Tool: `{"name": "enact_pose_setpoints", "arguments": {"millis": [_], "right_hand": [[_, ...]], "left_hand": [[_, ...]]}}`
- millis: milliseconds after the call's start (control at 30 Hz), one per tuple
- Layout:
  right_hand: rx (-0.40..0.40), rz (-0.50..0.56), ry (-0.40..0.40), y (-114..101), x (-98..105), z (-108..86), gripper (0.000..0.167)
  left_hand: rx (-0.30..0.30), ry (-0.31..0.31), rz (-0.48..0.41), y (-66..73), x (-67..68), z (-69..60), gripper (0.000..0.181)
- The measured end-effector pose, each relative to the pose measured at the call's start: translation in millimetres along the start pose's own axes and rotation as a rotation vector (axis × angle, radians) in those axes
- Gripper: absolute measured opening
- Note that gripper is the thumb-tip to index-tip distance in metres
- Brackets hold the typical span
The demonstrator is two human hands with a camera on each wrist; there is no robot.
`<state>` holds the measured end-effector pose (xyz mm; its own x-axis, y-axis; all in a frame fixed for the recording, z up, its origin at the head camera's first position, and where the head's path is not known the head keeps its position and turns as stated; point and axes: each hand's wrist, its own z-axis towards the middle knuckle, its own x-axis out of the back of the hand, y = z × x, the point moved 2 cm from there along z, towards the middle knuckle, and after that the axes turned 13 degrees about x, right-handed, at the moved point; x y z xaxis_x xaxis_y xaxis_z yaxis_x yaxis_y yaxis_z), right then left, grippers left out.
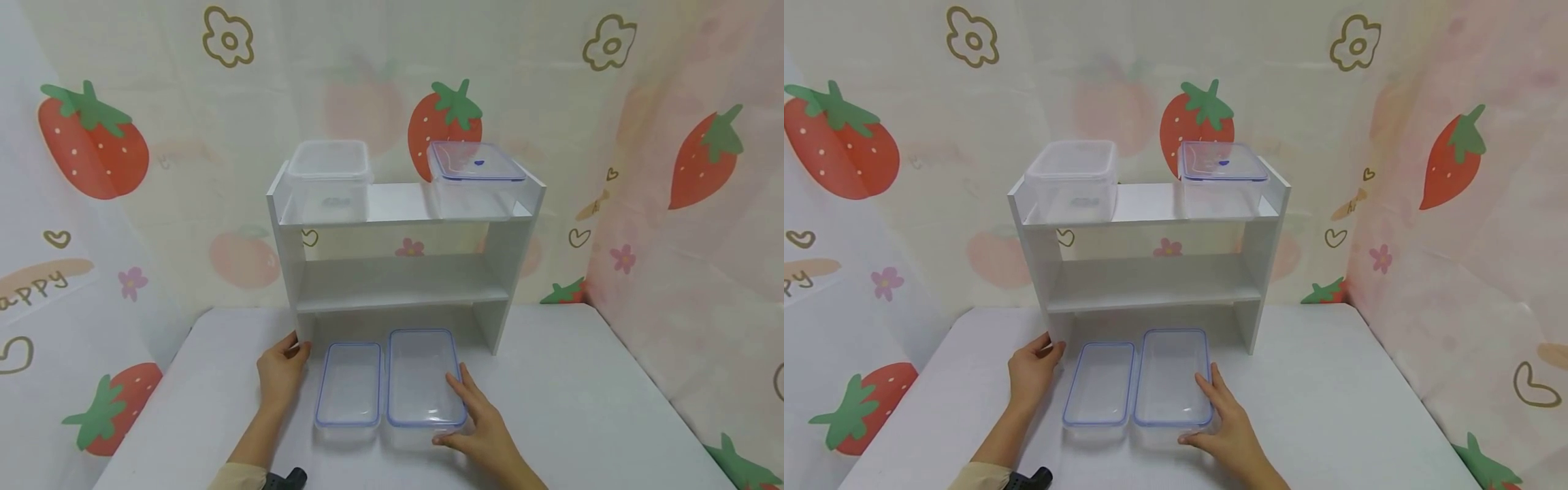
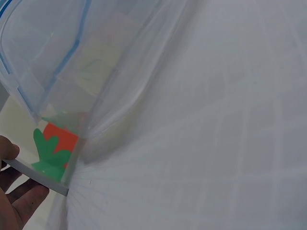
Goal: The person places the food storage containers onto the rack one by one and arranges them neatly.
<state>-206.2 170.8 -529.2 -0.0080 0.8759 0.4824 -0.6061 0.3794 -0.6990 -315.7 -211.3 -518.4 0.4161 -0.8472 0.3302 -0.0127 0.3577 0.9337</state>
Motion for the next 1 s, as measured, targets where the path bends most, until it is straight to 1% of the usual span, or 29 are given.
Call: {"name": "enact_pose_setpoints", "arguments": {"millis": [167,300,500,733,1000], "right_hand": [[0.013,0.031,0.020,-4,3,-0.6,0.105],[0.041,0.044,0.024,-5,5,-1.1,0.104],[0.060,0.047,0.029,-8,8,-0.2,0.105],[0.019,0.088,0.020,-14,13,0.0,0.104],[0.069,0.086,0.023,-22,17,2.1,0.105]], "left_hand": [[0.008,0.009,0.015,-1.3,0.2,0.2,0.039],[0.010,0.008,0.015,-1.4,0.3,0.1,0.040],[-0.006,0.003,-0.001,-0.3,0.8,-0.5,0.040],[-0.013,0.001,-0.011,0.4,1.3,-1.4,0.039],[-0.004,-0.007,-0.001,0.2,0.9,-1.0,0.040]]}}
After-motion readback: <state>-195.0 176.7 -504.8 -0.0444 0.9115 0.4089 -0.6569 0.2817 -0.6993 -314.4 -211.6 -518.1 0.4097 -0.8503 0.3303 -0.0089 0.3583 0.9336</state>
